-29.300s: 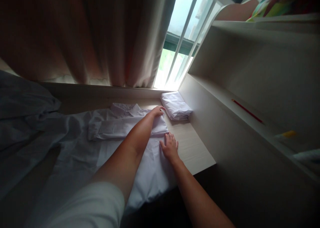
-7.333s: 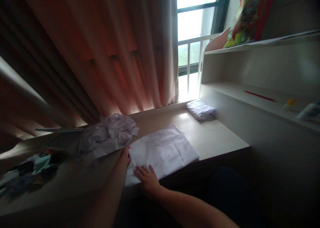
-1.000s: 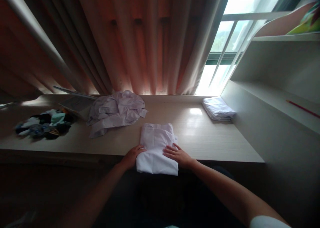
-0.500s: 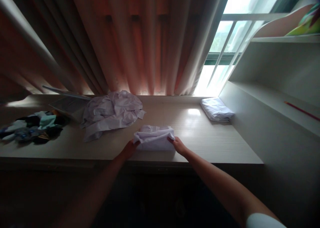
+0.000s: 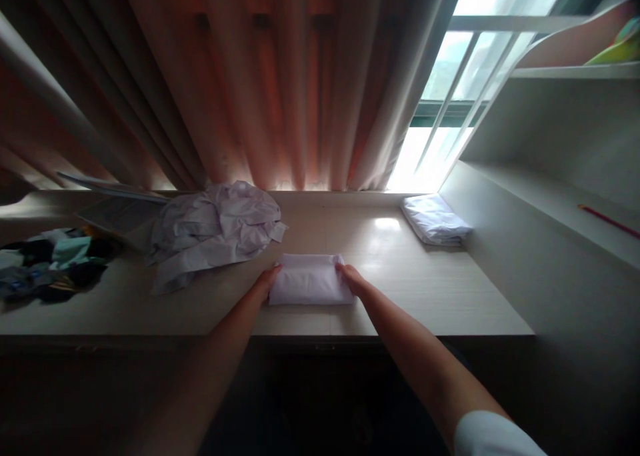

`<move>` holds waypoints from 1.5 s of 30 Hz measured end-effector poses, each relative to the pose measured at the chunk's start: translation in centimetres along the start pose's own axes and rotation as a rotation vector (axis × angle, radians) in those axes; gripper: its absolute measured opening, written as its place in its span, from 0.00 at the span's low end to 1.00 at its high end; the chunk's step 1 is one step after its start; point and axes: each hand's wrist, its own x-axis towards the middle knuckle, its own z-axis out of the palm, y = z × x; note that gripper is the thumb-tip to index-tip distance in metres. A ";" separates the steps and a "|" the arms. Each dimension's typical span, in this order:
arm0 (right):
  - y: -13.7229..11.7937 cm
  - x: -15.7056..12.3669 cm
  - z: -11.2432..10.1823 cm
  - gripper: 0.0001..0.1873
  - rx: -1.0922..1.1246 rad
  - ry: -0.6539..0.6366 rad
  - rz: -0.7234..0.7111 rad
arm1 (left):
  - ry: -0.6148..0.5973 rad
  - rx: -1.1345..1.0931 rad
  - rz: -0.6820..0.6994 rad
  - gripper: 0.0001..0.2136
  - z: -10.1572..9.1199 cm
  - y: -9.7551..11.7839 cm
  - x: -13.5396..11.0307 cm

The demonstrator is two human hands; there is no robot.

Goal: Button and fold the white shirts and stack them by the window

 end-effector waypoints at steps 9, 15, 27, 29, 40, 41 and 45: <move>-2.7 -2.2 1.1 0.26 -0.420 0.267 -0.351 | 0.286 0.493 0.376 0.24 0.2 2.2 -1.7; -2.2 -0.8 3.7 0.36 -0.950 0.012 -0.614 | 0.081 0.865 0.445 0.29 4.8 1.3 -0.1; 1.6 2.0 2.7 0.41 -0.883 0.022 -0.585 | 0.158 0.987 0.444 0.31 4.5 -2.1 2.3; 1.8 2.1 2.8 0.41 -0.880 0.028 -0.587 | 0.176 0.981 0.464 0.31 4.7 -2.4 2.5; 1.2 -0.2 2.7 0.39 -0.878 0.045 -0.532 | 0.130 0.960 0.489 0.31 4.3 -2.7 2.3; 1.4 -0.9 2.7 0.39 -0.876 0.052 -0.523 | 0.109 0.956 0.502 0.31 4.3 -2.8 2.1; 3.0 -4.3 2.7 0.40 -0.858 0.100 -0.491 | 0.047 0.939 0.563 0.31 4.8 -3.1 0.5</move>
